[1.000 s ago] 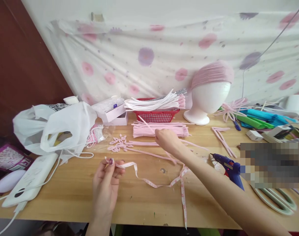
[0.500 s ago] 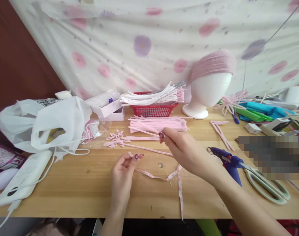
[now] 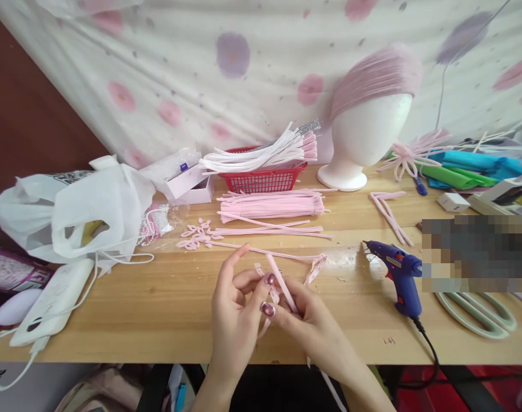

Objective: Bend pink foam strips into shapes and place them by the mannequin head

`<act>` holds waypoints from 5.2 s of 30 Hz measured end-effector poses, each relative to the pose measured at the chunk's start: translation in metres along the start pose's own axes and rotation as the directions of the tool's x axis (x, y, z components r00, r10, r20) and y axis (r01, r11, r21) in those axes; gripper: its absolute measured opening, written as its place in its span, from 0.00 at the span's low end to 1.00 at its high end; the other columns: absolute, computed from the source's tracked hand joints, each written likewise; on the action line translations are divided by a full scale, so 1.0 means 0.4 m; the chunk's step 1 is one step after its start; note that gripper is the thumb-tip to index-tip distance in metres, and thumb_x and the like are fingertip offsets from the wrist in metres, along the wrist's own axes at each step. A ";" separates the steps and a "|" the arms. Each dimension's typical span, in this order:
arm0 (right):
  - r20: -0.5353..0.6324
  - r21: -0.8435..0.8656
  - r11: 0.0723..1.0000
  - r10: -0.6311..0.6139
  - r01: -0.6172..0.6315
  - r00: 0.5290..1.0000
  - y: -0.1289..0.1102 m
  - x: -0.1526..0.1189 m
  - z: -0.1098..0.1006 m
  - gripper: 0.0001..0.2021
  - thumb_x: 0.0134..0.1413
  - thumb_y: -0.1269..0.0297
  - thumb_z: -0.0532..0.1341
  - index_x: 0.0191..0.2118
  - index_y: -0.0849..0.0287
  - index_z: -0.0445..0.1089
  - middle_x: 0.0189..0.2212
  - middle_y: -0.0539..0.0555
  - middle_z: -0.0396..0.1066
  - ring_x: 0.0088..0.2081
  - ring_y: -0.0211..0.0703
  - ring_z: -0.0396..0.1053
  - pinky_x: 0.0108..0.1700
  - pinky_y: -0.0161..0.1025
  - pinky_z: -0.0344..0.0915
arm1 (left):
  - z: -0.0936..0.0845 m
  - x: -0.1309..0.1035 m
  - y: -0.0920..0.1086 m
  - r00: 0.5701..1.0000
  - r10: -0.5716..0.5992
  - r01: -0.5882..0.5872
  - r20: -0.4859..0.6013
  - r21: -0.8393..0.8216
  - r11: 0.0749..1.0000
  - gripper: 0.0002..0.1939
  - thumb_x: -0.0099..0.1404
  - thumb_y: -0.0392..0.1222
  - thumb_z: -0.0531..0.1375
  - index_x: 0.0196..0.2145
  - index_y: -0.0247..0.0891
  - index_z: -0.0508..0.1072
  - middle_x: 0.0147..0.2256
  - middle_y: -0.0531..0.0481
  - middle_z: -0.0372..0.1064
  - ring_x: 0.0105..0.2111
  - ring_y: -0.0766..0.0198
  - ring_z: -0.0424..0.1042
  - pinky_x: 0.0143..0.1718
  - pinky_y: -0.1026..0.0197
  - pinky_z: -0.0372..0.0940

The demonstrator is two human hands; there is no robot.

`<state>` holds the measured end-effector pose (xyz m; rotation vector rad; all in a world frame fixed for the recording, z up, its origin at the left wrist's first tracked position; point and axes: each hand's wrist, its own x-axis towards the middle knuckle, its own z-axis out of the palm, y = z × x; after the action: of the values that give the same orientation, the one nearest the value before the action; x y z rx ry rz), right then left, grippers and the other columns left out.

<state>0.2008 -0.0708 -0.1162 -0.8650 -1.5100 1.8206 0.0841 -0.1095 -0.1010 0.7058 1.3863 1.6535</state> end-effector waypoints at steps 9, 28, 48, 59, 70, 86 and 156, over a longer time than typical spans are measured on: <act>-0.186 -0.454 0.891 -0.105 0.009 0.977 -0.007 -0.051 -0.087 0.13 0.64 0.52 0.56 0.36 0.56 0.66 0.23 0.47 0.62 0.25 0.39 0.63 0.28 0.33 0.60 | -0.011 0.041 -0.037 0.994 -0.101 0.103 0.030 -0.064 0.993 0.18 0.56 0.50 0.70 0.38 0.33 0.75 0.34 0.40 0.81 0.36 0.54 0.81 0.38 0.58 0.76; -0.170 -0.374 0.913 -0.240 0.163 0.956 0.015 -0.076 -0.041 0.10 0.67 0.62 0.55 0.37 0.56 0.73 0.20 0.46 0.63 0.20 0.35 0.57 0.22 0.31 0.54 | 0.018 -0.017 -0.005 0.972 -0.229 0.227 0.045 0.048 0.973 0.12 0.57 0.46 0.68 0.36 0.36 0.81 0.39 0.38 0.81 0.41 0.49 0.81 0.37 0.60 0.76; -0.423 -0.357 0.934 -0.183 0.022 0.887 0.006 -0.074 -0.006 0.10 0.64 0.60 0.59 0.33 0.58 0.72 0.17 0.44 0.61 0.17 0.31 0.55 0.19 0.30 0.51 | 0.036 -0.037 0.003 0.983 -0.181 0.181 0.042 -0.011 0.983 0.08 0.60 0.41 0.69 0.38 0.37 0.80 0.41 0.44 0.81 0.44 0.55 0.80 0.46 0.63 0.75; -0.280 -0.309 0.941 -0.225 0.135 0.933 0.024 -0.074 -0.022 0.07 0.67 0.65 0.57 0.37 0.56 0.72 0.26 0.48 0.69 0.23 0.34 0.65 0.27 0.31 0.64 | 0.043 -0.033 0.000 0.981 -0.190 0.190 -0.031 -0.016 0.982 0.04 0.58 0.40 0.69 0.32 0.37 0.80 0.36 0.46 0.82 0.39 0.56 0.82 0.41 0.64 0.76; -0.235 -0.088 0.995 -0.055 0.035 0.970 0.040 -0.068 -0.054 0.18 0.70 0.49 0.48 0.51 0.52 0.70 0.47 0.56 0.72 0.49 0.48 0.71 0.53 0.43 0.67 | 0.026 -0.021 0.005 0.957 -0.285 0.288 0.045 -0.122 0.950 0.09 0.55 0.42 0.72 0.32 0.36 0.80 0.34 0.44 0.82 0.34 0.55 0.82 0.38 0.62 0.77; 0.065 -0.259 0.958 -0.111 0.124 0.992 0.010 -0.075 -0.072 0.17 0.72 0.55 0.49 0.35 0.57 0.68 0.23 0.46 0.60 0.24 0.36 0.57 0.30 0.34 0.56 | 0.022 -0.020 0.021 0.958 -0.286 0.285 0.017 -0.136 0.949 0.11 0.55 0.43 0.73 0.33 0.34 0.80 0.34 0.43 0.82 0.32 0.56 0.82 0.34 0.63 0.78; 0.048 0.149 0.988 -0.036 0.029 0.998 -0.012 -0.003 -0.031 0.12 0.64 0.56 0.61 0.49 0.56 0.72 0.42 0.55 0.81 0.47 0.46 0.77 0.54 0.45 0.68 | 0.002 0.098 0.112 0.996 -0.038 0.032 0.075 0.083 0.996 0.11 0.55 0.42 0.71 0.34 0.34 0.80 0.33 0.43 0.82 0.37 0.52 0.82 0.34 0.61 0.77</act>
<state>0.2117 -0.0637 -0.1129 -0.7242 -1.3908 1.9165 0.0547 -0.0765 -0.0612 0.7793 1.4101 1.5337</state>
